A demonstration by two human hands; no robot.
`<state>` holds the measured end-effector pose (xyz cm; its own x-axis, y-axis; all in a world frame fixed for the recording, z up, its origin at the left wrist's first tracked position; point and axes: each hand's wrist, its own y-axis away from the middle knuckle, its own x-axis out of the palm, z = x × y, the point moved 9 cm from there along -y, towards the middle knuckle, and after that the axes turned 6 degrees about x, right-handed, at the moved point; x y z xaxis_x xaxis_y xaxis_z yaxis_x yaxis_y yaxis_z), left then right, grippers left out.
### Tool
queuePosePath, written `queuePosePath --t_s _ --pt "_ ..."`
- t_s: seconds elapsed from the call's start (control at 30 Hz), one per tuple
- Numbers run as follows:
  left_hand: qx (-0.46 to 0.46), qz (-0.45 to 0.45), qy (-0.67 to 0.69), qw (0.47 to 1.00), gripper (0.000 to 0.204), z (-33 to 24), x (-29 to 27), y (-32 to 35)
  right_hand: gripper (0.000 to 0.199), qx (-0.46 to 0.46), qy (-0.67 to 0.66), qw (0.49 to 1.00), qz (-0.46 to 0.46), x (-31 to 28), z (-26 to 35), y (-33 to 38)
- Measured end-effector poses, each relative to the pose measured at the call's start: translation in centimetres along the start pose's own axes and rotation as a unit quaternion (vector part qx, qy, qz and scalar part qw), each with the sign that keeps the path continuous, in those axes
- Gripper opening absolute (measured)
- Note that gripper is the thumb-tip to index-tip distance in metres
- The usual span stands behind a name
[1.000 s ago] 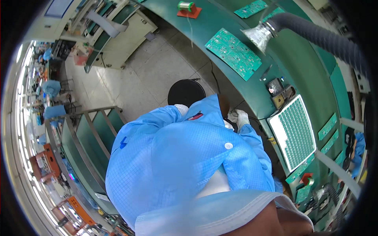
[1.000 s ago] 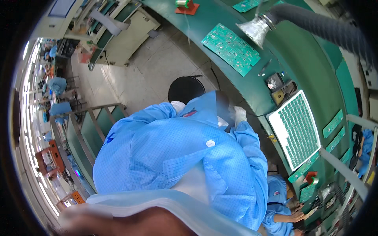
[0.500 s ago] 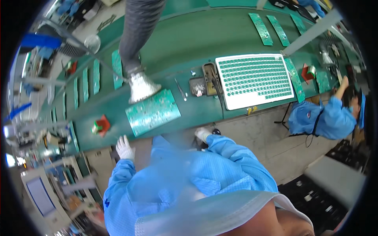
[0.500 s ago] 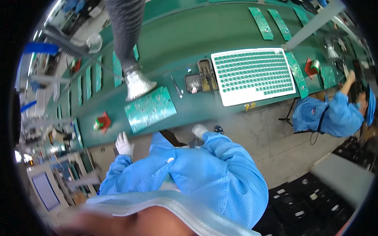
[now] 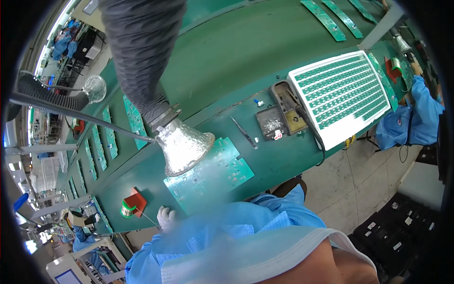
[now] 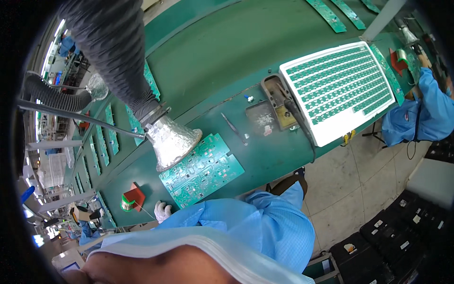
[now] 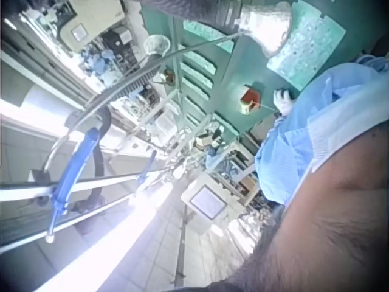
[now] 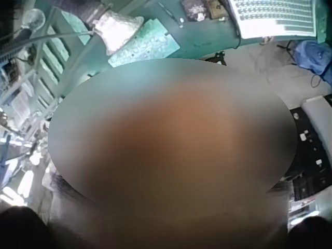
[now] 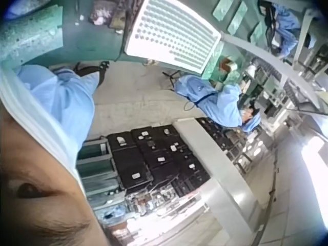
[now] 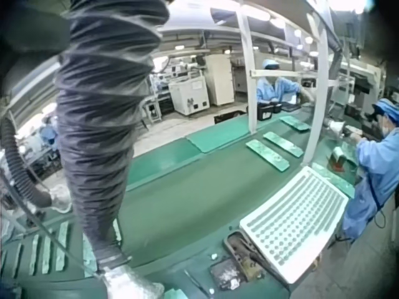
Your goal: Soldering electronic components onto printed circuit boards at a manual assembly station.
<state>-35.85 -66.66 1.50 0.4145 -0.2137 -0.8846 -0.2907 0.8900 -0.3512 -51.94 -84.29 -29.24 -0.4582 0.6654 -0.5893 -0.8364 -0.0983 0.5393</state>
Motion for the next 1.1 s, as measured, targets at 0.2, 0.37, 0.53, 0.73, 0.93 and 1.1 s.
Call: queuePosePath --t_s 0.2,0.37,0.53,0.73,0.93,1.1 --pt "-0.020 0.025 0.042 0.999 0.027 0.1 -0.3 0.2 0.021 -0.028 0.023 0.999 -0.019 -2.0 0.8 -1.2" --pt "-0.004 -0.054 0.079 0.995 0.039 -1.1 -1.4 -0.9 0.023 -0.047 0.047 0.996 -0.057 -2.8 0.3 -2.0" --pt "0.050 -0.073 0.111 0.990 0.053 -2.3 -2.6 -1.2 0.025 -0.097 0.090 0.983 -0.130 -3.4 0.6 -3.3" --pt "0.093 -0.099 0.152 0.979 0.060 -2.6 -2.8 0.2 0.028 -0.258 0.379 0.736 -0.498 -11.1 7.8 4.7" --pt "0.072 -0.215 0.115 0.967 0.060 -2.7 -3.5 1.8 0.012 -0.333 -0.006 0.847 -0.414 -18.6 17.3 18.3" --pt "0.056 -0.253 0.071 0.963 0.038 -4.0 -4.3 1.5 0.031 -0.296 0.175 0.825 -0.448 -18.9 24.8 19.1"
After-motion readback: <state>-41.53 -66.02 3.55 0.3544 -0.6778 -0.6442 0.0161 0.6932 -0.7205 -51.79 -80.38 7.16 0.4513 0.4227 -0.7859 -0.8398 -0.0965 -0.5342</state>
